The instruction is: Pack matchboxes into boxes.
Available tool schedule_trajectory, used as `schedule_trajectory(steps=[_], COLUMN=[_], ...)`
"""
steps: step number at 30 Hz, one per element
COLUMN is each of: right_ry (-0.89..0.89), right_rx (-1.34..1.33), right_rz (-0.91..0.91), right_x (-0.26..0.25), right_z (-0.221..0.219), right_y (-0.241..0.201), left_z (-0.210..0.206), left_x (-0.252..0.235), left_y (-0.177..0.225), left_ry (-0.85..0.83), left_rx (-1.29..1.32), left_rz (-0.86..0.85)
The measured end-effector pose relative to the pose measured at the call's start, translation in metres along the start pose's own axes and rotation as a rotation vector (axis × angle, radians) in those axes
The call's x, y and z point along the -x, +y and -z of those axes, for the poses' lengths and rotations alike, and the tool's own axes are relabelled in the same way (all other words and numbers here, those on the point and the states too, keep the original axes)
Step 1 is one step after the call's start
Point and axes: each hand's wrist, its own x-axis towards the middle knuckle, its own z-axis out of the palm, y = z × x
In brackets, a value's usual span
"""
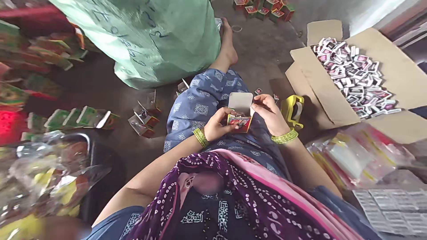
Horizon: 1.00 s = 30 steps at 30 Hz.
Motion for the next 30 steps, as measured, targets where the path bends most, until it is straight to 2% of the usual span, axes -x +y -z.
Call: schedule_trajectory(steps=[2, 4, 7, 13, 18, 21, 25, 30], right_ry=[-0.059, -0.128, -0.208, -0.156, -0.260, -0.249, -0.241, -0.288], right_rx=[-0.272, -0.370, -0.359, -0.092, 0.207, 0.403, 0.596, 0.588], right_rz=[-0.229, -0.388, -0.445, 0.053, 0.313, 0.452, 0.561, 0.580], right_x=[0.002, 0.006, 0.007, 0.004, 0.008, 0.013, 0.014, 0.012], right_z=[-0.002, -0.010, -0.019, -0.003, -0.001, -0.007, -0.007, -0.006], right_y=[0.002, 0.004, 0.006, 0.003, -0.008, -0.009, -0.013, -0.018], left_z=[-0.002, -0.003, -0.001, -0.002, -0.003, -0.003, -0.002, -0.002], left_x=[0.000, 0.000, -0.001, -0.002, -0.003, -0.003, -0.002, -0.001], left_y=[0.003, 0.003, -0.001, 0.005, 0.005, 0.004, 0.006, 0.006], left_ry=[-0.050, -0.115, -0.163, -0.084, -0.078, -0.081, -0.098, -0.097], left_rx=[0.096, 0.152, 0.156, 0.237, 0.238, 0.215, 0.200, 0.195], left_rz=[0.043, 0.083, 0.118, 0.195, 0.243, 0.256, 0.249, 0.230])
